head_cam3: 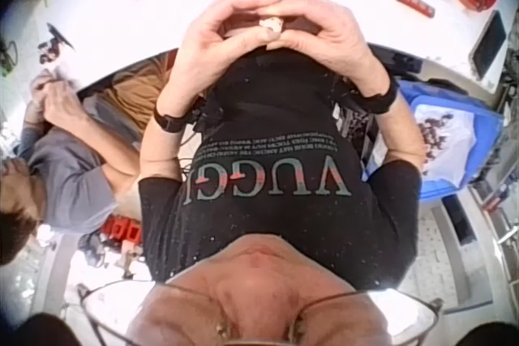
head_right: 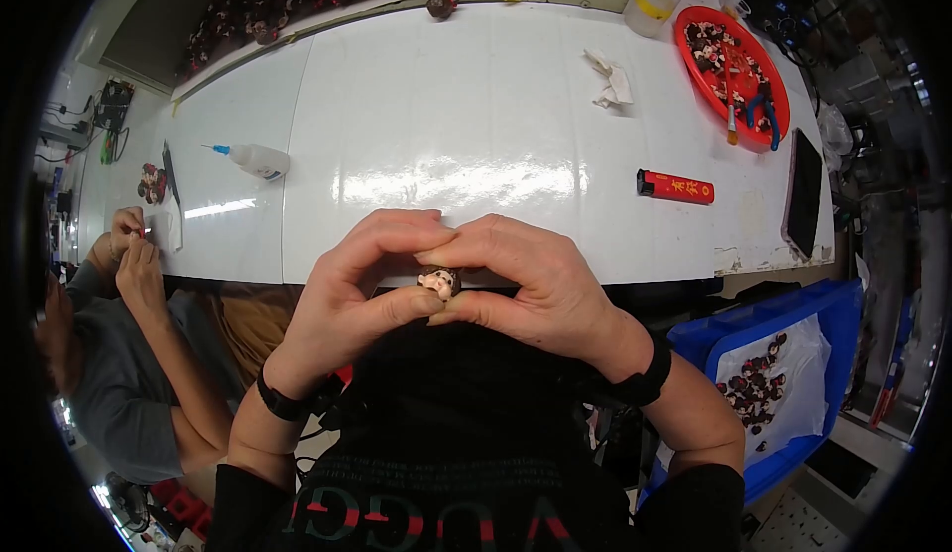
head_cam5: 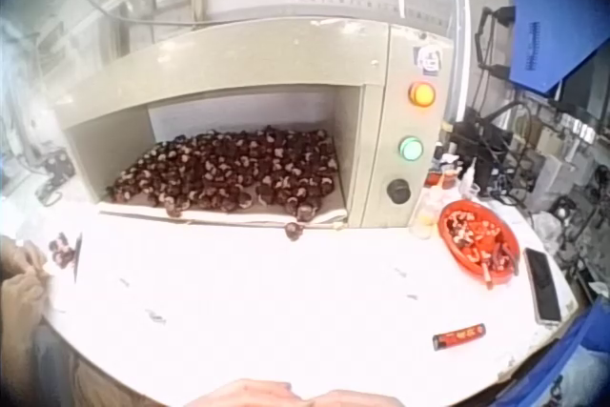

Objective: Assembling small plastic figurines by gluing heads to bodies at a factory workbench.

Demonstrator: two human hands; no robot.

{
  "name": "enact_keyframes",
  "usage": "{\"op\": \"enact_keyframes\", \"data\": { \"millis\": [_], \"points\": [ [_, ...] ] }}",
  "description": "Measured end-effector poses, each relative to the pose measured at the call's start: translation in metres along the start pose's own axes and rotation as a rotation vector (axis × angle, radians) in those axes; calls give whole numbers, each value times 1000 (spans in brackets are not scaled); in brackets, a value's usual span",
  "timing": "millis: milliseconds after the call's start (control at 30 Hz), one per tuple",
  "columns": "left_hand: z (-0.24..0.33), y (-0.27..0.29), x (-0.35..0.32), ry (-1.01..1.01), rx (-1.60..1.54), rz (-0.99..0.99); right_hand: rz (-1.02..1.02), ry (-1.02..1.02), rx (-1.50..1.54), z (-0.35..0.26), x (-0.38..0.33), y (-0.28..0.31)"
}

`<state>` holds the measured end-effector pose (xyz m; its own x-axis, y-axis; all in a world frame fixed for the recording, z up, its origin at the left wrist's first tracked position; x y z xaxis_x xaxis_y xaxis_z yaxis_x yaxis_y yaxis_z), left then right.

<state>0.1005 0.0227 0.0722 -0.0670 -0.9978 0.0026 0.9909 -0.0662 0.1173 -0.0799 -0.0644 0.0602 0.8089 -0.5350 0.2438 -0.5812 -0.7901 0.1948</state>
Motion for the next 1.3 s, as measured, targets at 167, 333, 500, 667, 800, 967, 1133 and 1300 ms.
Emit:
{"op": "enact_keyframes", "data": {
  "millis": [167, 333, 500, 667, 800, 967, 1133, 1300],
  "points": [
    [0, 0, 0, -21, 17, 1, -5, -25, 23, 0, -1, 0],
    [-2, -2, -1, -15, -2, 3, -8, -30, 14, -1, -3, 0],
    [-4, -3, -2, 1, -65, 27, 2, -44, 14, -1, -2, 1],
    [-5, -3, 2, 25, -205, 47, -6, -29, 46, 1, 2, -2],
    [-3, -1, 2, 59, -237, 5, 32, -46, 67, 3, 2, -4],
    [-1, -2, 5, 97, -302, -31, 76, -56, 114, 7, -1, -5],
    [1, 0, 4, 105, -352, -41, 45, -55, 129, 6, 0, -5],
    [-4, 1, 1, 73, -337, -34, 56, -42, 165, 7, 0, -9]
  ]
}}
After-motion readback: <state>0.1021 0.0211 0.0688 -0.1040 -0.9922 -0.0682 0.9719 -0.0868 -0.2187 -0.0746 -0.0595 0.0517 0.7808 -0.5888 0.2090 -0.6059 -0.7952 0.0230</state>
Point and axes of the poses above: each hand's wrist, its own x-axis towards the middle knuckle, its own y-axis out of the back of the hand, z = x × y, the point moved 1 cm from there along x, towards the middle knuckle, and after that the axes turned 1 degree about -z, right-handed, at the moved point
